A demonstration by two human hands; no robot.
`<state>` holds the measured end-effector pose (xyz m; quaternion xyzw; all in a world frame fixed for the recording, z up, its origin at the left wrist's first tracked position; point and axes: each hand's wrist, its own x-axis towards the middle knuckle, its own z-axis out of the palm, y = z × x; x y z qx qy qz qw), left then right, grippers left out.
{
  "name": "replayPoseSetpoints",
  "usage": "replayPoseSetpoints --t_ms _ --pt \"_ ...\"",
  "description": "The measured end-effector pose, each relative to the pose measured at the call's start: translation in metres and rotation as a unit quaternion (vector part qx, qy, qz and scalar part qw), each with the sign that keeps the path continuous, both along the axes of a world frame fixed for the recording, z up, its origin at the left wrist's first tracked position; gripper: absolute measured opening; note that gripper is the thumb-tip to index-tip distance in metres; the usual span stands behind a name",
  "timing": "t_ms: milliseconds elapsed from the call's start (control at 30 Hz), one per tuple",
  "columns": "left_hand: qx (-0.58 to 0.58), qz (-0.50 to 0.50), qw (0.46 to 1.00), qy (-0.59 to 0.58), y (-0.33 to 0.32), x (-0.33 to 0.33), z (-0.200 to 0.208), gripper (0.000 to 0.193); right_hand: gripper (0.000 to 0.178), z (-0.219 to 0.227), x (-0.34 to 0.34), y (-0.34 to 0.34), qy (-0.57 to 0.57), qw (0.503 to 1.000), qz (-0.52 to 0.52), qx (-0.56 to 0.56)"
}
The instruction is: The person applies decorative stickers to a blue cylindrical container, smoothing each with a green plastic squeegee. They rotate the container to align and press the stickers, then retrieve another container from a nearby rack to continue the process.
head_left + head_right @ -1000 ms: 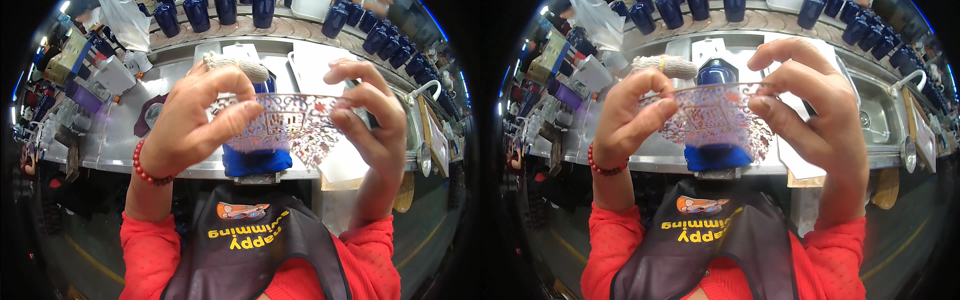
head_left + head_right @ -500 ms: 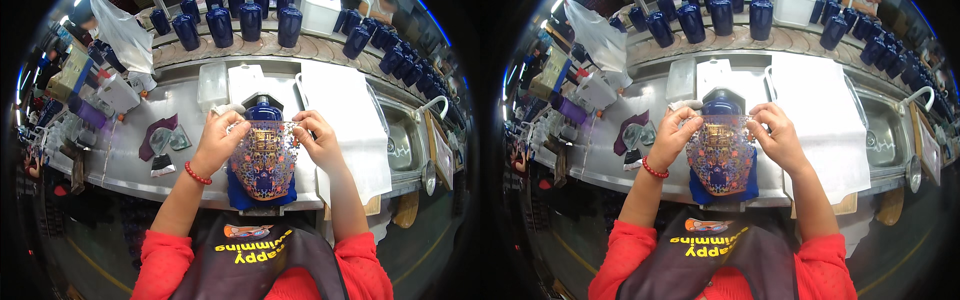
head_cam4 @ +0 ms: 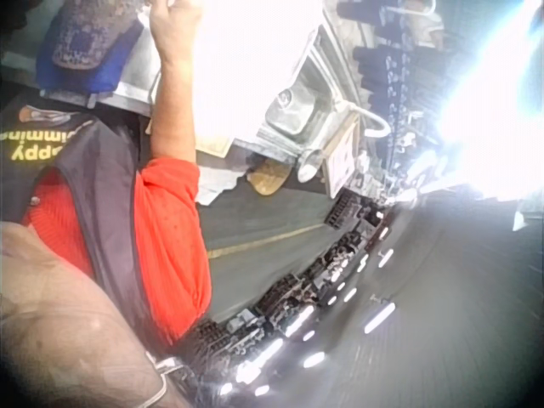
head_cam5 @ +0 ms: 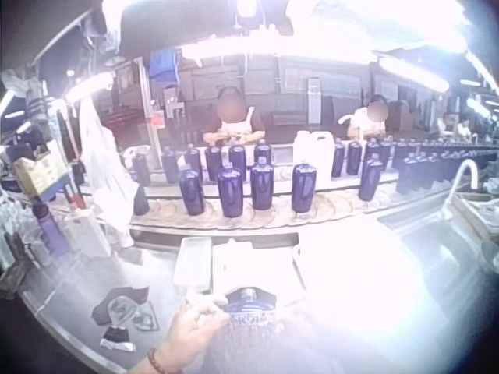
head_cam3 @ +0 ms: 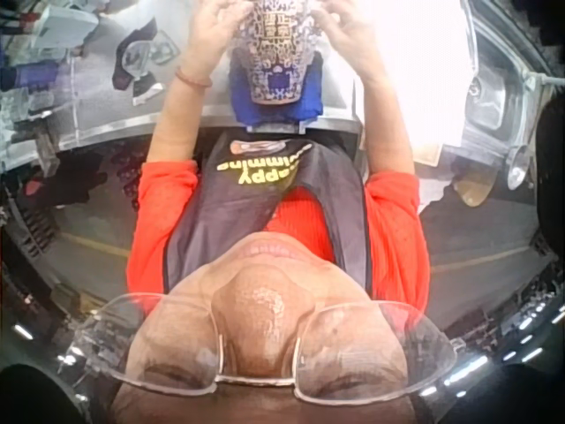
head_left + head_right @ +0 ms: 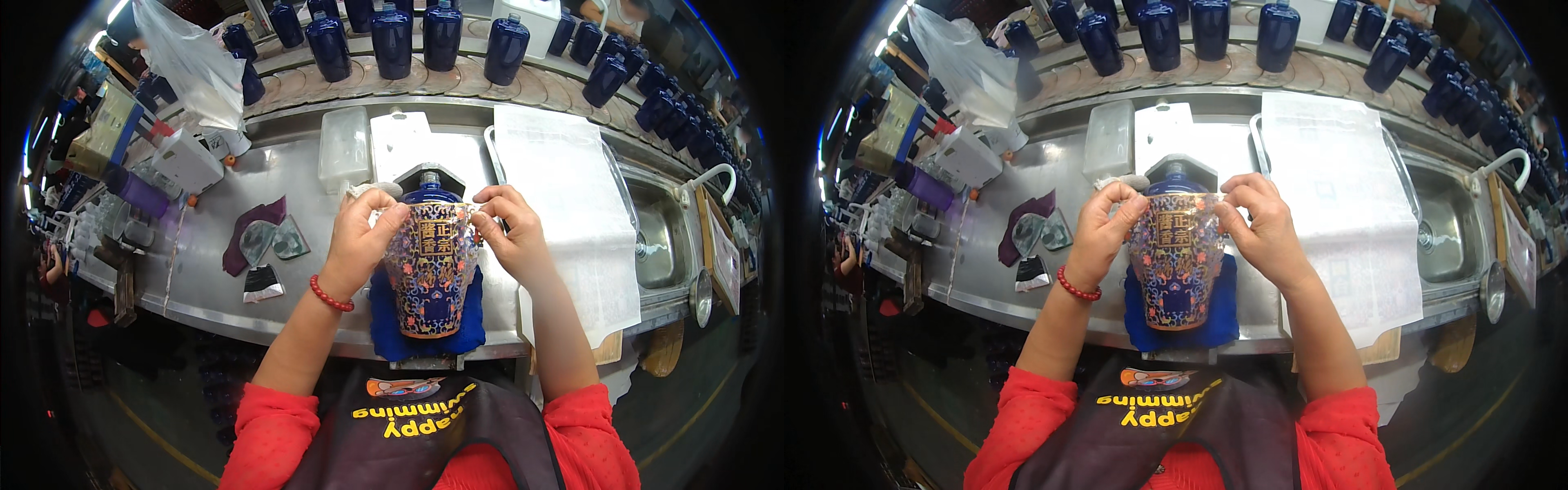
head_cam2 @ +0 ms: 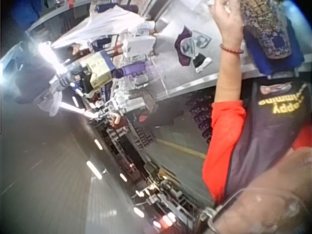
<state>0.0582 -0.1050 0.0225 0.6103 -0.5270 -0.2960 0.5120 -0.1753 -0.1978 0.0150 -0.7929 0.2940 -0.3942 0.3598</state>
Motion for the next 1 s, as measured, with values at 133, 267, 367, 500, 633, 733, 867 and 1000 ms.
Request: replayPoseSetpoints --t_ms 133,267,367,500,633,733,867,1000 --pt "-0.014 -0.002 0.999 0.043 -0.001 -0.004 -0.001 0.022 0.02 -0.001 0.0 0.0 0.003 1.0 0.004 0.009" --pt "-0.036 0.006 0.999 0.029 -0.003 -0.007 -0.002 0.022 0.026 0.002 -0.005 0.001 -0.037 0.99 0.039 0.131" --pt "-0.073 0.018 0.997 0.0 -0.006 -0.008 -0.005 0.025 0.029 0.002 -0.009 0.002 -0.09 0.967 0.08 0.223" --pt "-0.085 0.054 0.995 0.002 -0.002 -0.009 -0.012 0.029 0.03 -0.005 -0.011 0.005 -0.114 0.949 0.12 0.268" --pt "-0.203 0.147 0.962 -0.112 0.028 -0.014 -0.015 0.033 0.024 -0.006 -0.012 0.008 -0.099 0.945 0.092 0.299" --pt "-0.207 0.093 0.96 -0.163 0.057 -0.029 -0.02 0.051 0.019 0.003 -0.015 0.008 -0.09 0.945 0.071 0.306" --pt "-0.144 0.026 0.979 -0.143 0.069 -0.043 -0.034 0.073 0.019 0.019 -0.019 0.01 -0.059 0.942 0.051 0.325" --pt "-0.134 0.008 0.984 -0.114 0.066 -0.044 -0.039 0.078 0.021 0.031 -0.02 0.014 -0.021 0.947 0.014 0.321"
